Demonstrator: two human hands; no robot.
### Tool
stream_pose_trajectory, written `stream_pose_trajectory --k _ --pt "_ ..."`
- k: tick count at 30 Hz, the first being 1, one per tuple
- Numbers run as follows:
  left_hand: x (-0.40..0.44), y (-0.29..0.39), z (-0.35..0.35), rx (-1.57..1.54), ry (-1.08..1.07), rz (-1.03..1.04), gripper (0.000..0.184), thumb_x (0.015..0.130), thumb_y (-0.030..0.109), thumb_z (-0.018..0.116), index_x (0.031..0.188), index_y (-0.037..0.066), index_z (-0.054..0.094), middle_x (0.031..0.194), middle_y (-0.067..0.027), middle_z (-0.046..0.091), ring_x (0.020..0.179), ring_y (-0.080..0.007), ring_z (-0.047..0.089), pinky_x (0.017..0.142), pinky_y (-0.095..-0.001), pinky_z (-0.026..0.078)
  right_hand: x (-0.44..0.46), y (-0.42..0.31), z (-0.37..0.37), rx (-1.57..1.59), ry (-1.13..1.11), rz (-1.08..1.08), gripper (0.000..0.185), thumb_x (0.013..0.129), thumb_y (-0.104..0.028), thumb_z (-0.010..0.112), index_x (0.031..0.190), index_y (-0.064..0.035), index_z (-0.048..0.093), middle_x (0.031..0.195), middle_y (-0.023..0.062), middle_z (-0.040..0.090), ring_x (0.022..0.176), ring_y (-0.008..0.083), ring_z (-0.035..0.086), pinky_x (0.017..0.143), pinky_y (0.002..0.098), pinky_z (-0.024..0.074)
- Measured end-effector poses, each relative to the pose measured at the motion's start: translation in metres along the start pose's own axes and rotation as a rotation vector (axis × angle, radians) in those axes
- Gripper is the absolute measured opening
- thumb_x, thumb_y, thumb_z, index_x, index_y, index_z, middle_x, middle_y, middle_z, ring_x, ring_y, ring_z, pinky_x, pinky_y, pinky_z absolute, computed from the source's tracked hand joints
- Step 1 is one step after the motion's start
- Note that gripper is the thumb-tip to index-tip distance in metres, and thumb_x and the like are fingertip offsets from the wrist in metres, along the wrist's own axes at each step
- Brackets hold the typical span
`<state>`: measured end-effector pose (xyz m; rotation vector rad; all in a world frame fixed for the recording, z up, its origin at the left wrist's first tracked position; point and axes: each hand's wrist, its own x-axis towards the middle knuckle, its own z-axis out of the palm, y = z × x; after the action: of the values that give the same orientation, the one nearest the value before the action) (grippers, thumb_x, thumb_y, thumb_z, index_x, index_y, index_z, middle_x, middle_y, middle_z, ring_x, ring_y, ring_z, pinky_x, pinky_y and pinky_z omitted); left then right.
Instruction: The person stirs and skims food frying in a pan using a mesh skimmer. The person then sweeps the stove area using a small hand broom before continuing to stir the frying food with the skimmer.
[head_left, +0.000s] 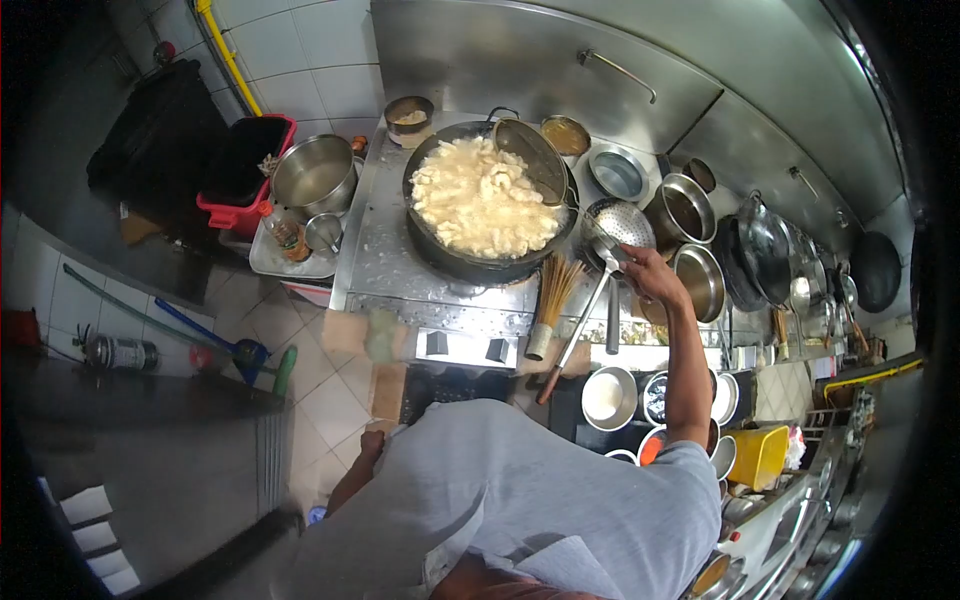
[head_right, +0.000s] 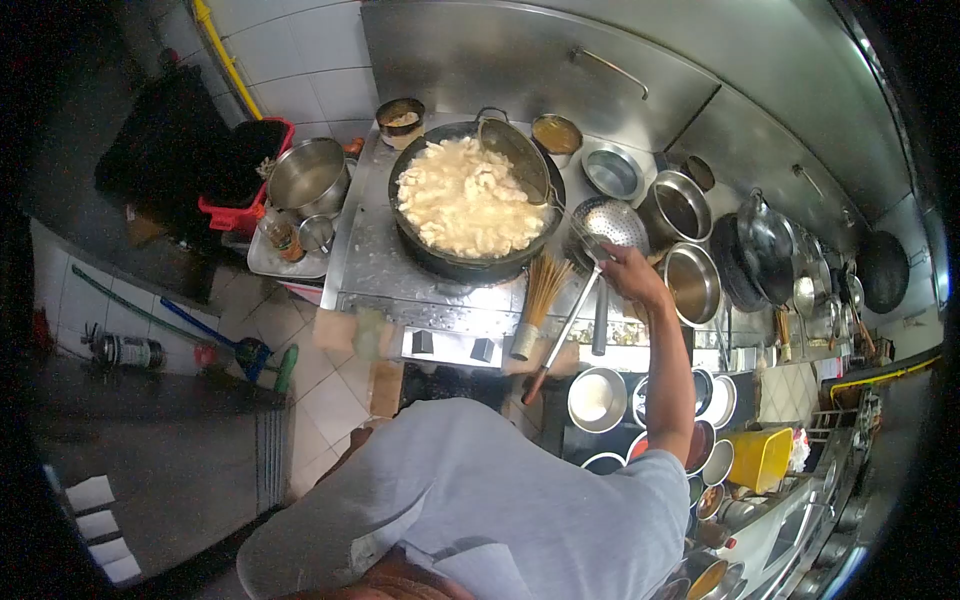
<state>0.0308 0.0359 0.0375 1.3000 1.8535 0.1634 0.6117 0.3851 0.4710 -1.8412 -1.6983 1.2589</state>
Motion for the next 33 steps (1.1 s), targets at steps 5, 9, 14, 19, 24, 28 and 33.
stream_pose_trajectory --k 5,9,14,19,24,28,33 --pt "0.018 -0.006 -0.004 0.387 -0.025 0.289 0.019 0.079 0.017 0.055 0.074 0.002 0.066 0.067 -0.0164 0.065 0.058 -0.0297 0.063 0.056 -0.0419 0.05 -0.047 -0.012 -0.002 -0.242 0.126 -0.141 0.045 0.087 -0.01 0.06 0.129 0.0009 0.052 0.11 0.0203 0.066 0.092 0.0221 0.064 0.086 0.034 0.0469" --pt "0.029 0.009 -0.011 0.503 -0.032 0.358 0.019 0.08 0.017 0.055 0.075 0.002 0.066 0.067 -0.0166 0.065 0.058 -0.0304 0.064 0.056 -0.0418 0.05 -0.077 -0.03 0.004 -0.325 0.177 -0.053 0.042 0.087 -0.012 0.059 0.128 -0.0012 0.054 0.114 0.022 0.064 0.102 0.0301 0.065 0.087 0.0365 0.0477" --pt "0.035 0.031 -0.021 -0.174 0.051 0.12 0.026 0.081 0.016 0.051 0.065 -0.002 0.063 0.06 -0.0153 0.062 0.052 -0.0281 0.059 0.052 -0.0417 0.046 -0.106 -0.037 0.005 -0.446 0.236 -0.237 0.039 0.089 -0.01 0.06 0.126 0.0005 0.054 0.09 0.0202 0.067 0.077 0.0179 0.062 0.072 0.0335 0.0485" --pt "0.044 0.025 -0.015 -0.222 0.063 0.023 0.028 0.079 0.018 0.053 0.063 -0.004 0.061 0.057 -0.015 0.059 0.05 -0.027 0.057 0.05 -0.0413 0.045 -0.12 -0.047 0.01 -0.318 0.257 -0.156 0.037 0.087 -0.014 0.06 0.123 -0.0058 0.059 0.111 0.0222 0.063 0.101 0.0345 0.064 0.085 0.0381 0.0488" --pt "0.035 0.013 -0.003 -0.292 0.093 -0.018 0.028 0.079 0.019 0.053 0.063 -0.003 0.061 0.056 -0.0146 0.059 0.052 -0.0265 0.058 0.051 -0.0411 0.045 -0.124 -0.066 0.033 -0.347 0.299 -0.122 0.037 0.087 -0.012 0.06 0.123 -0.0053 0.059 0.104 0.0246 0.065 0.097 0.0363 0.065 0.081 0.0382 0.0497" --pt "0.014 0.021 -0.008 -0.185 -0.019 -0.155 0.021 0.079 0.016 0.054 0.07 0.0 0.063 0.062 -0.017 0.062 0.061 -0.0288 0.063 0.056 -0.0433 0.047 -0.133 -0.072 0.049 -0.233 0.313 -0.127 0.04 0.087 -0.008 0.058 0.127 -0.0003 0.054 0.082 0.0167 0.06 0.076 0.0245 0.056 0.068 0.0336 0.0466" --pt "0.011 0.0 0.005 -0.036 -0.008 -0.058 0.016 0.078 0.016 0.057 0.074 0.003 0.065 0.07 -0.0189 0.065 0.066 -0.0324 0.065 0.06 -0.0449 0.05 -0.141 -0.054 0.08 -0.116 0.293 -0.214 0.042 0.089 -0.005 0.057 0.13 0.0026 0.051 0.066 0.0064 0.054 0.059 0.0087 0.047 0.056 0.0273 0.0433"
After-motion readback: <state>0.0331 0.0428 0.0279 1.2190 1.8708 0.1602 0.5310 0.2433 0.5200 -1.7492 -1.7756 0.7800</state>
